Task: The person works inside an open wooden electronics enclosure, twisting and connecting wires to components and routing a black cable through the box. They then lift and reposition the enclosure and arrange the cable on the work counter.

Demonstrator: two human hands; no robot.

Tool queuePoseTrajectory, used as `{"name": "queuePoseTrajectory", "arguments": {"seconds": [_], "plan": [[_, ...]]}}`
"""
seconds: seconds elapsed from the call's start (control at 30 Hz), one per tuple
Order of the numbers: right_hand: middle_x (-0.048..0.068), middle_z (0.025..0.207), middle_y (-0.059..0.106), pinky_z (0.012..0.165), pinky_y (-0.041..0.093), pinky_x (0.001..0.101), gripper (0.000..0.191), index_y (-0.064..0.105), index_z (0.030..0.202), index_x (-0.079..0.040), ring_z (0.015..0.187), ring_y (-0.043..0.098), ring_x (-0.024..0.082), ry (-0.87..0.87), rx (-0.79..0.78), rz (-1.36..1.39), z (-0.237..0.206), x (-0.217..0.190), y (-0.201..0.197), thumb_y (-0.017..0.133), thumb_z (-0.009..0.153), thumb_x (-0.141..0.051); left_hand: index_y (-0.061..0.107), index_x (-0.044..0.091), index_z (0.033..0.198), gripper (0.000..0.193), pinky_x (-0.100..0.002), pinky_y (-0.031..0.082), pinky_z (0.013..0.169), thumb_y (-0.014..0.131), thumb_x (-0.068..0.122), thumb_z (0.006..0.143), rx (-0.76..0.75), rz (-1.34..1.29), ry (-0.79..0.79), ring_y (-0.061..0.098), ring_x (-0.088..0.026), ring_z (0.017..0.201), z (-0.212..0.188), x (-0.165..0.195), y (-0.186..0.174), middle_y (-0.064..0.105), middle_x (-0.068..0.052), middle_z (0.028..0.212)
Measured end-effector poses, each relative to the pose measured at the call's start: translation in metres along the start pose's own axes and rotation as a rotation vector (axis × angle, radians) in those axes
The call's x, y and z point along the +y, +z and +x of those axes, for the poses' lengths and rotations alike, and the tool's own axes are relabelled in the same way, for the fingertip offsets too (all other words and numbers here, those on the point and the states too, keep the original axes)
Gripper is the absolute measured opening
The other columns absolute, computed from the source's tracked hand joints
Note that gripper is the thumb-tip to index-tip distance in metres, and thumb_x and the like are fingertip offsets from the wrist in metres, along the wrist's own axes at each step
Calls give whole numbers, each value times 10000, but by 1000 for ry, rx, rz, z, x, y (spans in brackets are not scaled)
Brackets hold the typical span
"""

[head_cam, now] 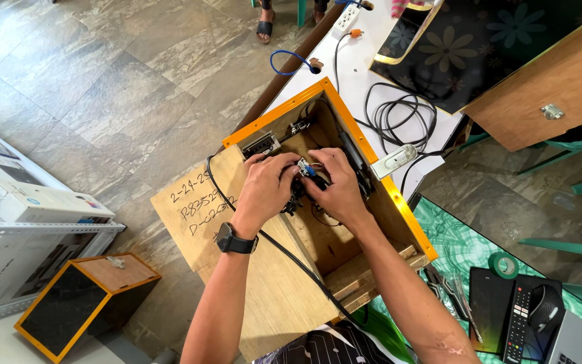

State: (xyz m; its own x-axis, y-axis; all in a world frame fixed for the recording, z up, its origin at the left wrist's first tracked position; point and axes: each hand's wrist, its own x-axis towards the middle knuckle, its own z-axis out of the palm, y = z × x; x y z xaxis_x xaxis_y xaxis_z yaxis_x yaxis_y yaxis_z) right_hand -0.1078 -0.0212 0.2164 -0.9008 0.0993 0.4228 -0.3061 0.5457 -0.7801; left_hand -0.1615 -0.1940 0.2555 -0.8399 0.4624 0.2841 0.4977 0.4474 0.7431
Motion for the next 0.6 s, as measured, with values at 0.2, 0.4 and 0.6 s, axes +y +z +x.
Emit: {"name": "queuePoseTrajectory", "arguments": {"seconds": [0.2, 0.4, 0.6], "plan": [[123, 1168, 645, 878, 551, 355, 471, 629, 1237, -29, 1026, 662, 273, -23, 7, -62, -1, 0, -1, 847, 822, -74, 718, 90, 1072, 155, -446, 371, 1066, 629, 161, 967, 0, 31, -4, 700, -315, 928, 0, 0, 5, 759, -117, 945], [125, 1174, 649, 886, 551, 351, 513, 619, 1264, -19, 1024, 665, 267, 5, -15, -46, -3, 1, 3, 846, 808, -78, 721, 106, 1079, 160, -451, 373, 1068, 609, 148, 973, -18, 55, -33, 701, -312, 909, 1, 1, 6, 752, -124, 905], [127, 1172, 637, 902, 562, 331, 545, 588, 1305, -16, 1014, 671, 247, 72, -48, 60, -6, 1, 3, 818, 813, -67, 719, 109, 1089, 164, -456, 372, 1051, 598, 138, 981, -3, 63, -19, 697, -311, 919, 1, -1, 9, 752, -125, 922]]}}
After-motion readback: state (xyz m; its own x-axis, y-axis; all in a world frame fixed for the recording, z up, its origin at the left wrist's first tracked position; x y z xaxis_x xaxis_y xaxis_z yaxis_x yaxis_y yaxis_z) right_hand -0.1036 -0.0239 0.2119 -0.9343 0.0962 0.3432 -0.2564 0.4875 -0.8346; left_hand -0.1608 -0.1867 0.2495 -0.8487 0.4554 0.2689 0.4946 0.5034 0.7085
